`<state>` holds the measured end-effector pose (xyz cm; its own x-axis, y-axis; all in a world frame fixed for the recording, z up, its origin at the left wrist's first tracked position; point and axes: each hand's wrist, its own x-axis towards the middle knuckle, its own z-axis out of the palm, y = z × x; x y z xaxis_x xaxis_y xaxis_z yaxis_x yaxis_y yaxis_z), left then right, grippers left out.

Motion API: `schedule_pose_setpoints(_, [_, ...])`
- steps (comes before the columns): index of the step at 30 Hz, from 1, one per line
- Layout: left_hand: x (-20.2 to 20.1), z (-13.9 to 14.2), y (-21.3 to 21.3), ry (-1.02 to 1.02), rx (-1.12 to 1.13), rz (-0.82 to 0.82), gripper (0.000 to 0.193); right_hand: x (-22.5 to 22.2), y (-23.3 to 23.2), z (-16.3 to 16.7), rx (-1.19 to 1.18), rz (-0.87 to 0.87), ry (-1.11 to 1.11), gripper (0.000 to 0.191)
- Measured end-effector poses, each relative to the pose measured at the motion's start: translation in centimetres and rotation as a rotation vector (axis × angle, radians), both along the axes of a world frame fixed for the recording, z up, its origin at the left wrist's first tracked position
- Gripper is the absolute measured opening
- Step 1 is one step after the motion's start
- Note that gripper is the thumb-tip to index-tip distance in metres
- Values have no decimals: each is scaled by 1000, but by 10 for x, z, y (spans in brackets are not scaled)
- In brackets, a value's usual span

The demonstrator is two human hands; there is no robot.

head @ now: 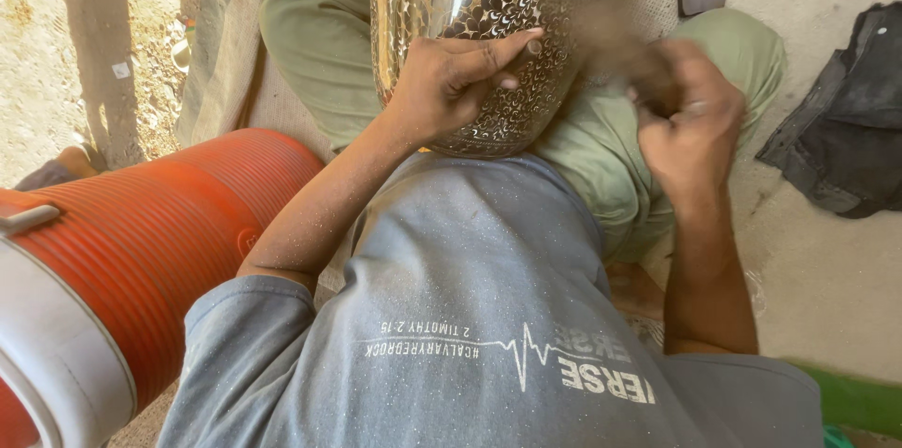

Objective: The person is sitting on the floor and using a hammer and chisel to engrave a decorative pattern onto a large brass vase. They repeatedly strike the chisel with the hammer to create small indentations in the metal surface.

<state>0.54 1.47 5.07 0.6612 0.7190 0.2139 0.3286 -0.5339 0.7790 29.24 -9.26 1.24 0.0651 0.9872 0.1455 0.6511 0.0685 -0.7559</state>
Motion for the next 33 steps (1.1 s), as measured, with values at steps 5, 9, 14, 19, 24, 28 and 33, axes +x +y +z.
schedule_pose_setpoints(5, [-1, 0, -1, -4, -28, -24, 61, 0, 9, 25, 53, -12, -322, 33])
schedule_pose_setpoints(9, [-1, 4, 1, -2, -34, -30, 61, -7, 14, 42, -69, -117, 276, 28])
schedule_pose_setpoints(14, [2, 3, 2, 4, -10, -32, 55, -11, 10, 54, -111, -135, 85, 23])
schedule_pose_setpoints(19, [0, 2, 0, -12, -33, -40, 58, -13, 3, 53, -29, -70, -167, 29])
schedule_pose_setpoints(24, [0, 5, 1, 10, -40, -44, 57, -16, 0, 50, 12, -39, -437, 35])
schedule_pose_setpoints(28, [1, 8, 1, 26, -58, -49, 58, -20, 2, 50, -162, -172, 218, 32])
schedule_pose_setpoints(33, [1, 6, 2, 42, -36, -50, 59, -24, 1, 50, -186, -194, 545, 39])
